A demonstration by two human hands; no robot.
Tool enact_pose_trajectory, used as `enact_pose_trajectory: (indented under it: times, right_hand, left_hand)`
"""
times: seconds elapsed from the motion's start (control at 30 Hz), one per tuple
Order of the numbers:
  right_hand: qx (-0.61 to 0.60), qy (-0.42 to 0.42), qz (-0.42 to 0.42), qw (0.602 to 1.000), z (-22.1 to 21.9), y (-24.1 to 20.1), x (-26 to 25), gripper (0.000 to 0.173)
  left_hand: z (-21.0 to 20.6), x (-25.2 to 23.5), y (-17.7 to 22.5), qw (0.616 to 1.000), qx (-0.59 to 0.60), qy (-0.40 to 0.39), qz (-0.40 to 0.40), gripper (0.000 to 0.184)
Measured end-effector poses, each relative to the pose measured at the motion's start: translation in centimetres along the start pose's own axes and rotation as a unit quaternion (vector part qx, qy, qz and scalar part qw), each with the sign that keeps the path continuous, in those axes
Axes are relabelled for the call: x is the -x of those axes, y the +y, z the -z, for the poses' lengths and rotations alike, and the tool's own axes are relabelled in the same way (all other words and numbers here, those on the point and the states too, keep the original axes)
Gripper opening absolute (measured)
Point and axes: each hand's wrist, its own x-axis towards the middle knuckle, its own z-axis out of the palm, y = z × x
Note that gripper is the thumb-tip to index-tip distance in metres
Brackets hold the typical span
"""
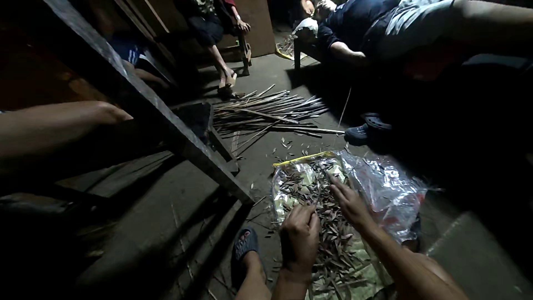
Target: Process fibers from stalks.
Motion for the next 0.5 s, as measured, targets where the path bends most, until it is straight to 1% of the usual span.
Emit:
enact_pose_trajectory:
  times: [0.07,0.1,0.17,0.23,0.3,0.37,0.4,0.5]
  right_hand:
    - [-0.044,-0.007,-0.002,0.999,0.5,0.2,-0.2,0.047]
    - [-0.051,-0.015,-0.001,0.999,0.3,0.0,0.0,0.047]
    - [-0.059,-0.031,0.010,0.998,-0.7,-0.2,0.7,0.047]
    - [-0.048,-0.038,0.025,0.998,-1.4,-0.1,1.0,0.048]
    - [-0.008,-0.020,0.029,0.999,-1.2,-0.2,1.1,0.048]
    - [0.018,0.006,0.025,1.000,-0.6,-0.3,0.9,0.048]
    - [0.018,0.021,0.019,0.999,-0.2,-0.2,0.6,0.047]
    - [-0.031,0.057,-0.014,0.998,1.4,1.1,-0.8,0.047]
  left_hand:
    - [0.3,0.0,-0.1,0.998,0.040,-0.020,0.043,0.015]
    - [0.3,-0.1,-0.1,0.998,0.039,-0.021,0.047,0.015]
    - [0.3,-0.3,-0.2,0.999,0.019,-0.015,0.036,0.014]
    - [0.0,-0.4,-0.3,1.000,-0.004,-0.001,0.006,0.014]
    - [-0.2,-0.3,-0.3,1.000,-0.013,0.000,-0.018,0.015]
    - [-0.2,-0.1,-0.2,1.000,0.002,-0.008,-0.021,0.016]
    - [-0.1,0.1,-0.2,1.000,0.014,-0.013,-0.015,0.016]
    - [0.4,0.6,0.2,0.997,0.059,-0.038,0.025,0.016]
